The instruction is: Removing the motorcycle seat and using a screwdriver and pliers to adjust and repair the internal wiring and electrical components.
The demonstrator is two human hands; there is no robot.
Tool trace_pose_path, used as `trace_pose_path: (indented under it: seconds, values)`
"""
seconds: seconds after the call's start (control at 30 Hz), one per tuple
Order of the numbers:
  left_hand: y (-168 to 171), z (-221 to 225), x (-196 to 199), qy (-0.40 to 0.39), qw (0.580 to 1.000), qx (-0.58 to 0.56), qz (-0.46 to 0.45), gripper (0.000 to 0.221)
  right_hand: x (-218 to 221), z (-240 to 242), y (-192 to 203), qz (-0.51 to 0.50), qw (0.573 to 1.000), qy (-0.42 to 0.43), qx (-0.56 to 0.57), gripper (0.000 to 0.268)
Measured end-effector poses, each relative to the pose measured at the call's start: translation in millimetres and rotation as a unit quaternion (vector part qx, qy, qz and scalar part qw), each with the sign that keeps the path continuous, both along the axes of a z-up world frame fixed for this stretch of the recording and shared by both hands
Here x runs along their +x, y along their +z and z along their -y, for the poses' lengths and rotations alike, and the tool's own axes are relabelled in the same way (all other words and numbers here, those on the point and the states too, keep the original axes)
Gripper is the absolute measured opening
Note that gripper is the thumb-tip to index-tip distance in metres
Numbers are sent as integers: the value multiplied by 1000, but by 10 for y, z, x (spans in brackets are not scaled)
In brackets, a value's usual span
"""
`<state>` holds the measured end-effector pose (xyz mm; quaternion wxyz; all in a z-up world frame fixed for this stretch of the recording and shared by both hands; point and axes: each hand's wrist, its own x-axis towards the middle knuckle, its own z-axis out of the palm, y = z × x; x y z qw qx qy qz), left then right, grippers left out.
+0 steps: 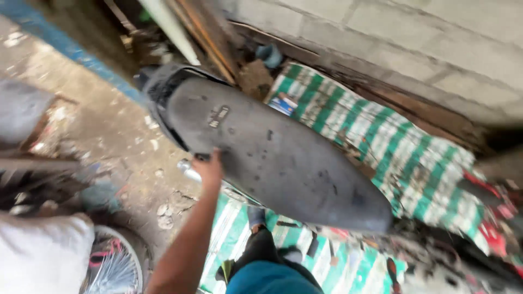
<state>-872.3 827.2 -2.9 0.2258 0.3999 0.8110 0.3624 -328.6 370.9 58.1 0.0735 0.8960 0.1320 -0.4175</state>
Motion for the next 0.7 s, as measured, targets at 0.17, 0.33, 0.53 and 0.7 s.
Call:
trace_pose_path:
  seconds: [0.17,0.33,0.53,0.7]
  values:
    - [299,-489,-331,41,962,-196,187,109,-478,1113,-376,19,994,-2,-103,72]
    - [1885,-321,-52,-77,978,4,193,75,-1186,1296,185,19,946,-290,146,43]
    - [4103,719,1060,-448,771,403,206,52,-1331,1505,30,-2,964,-219,152,28]
    - [5074,1574,2669,-484,703,521,7,57,-1471,1386,40,9,973,-117,200,39]
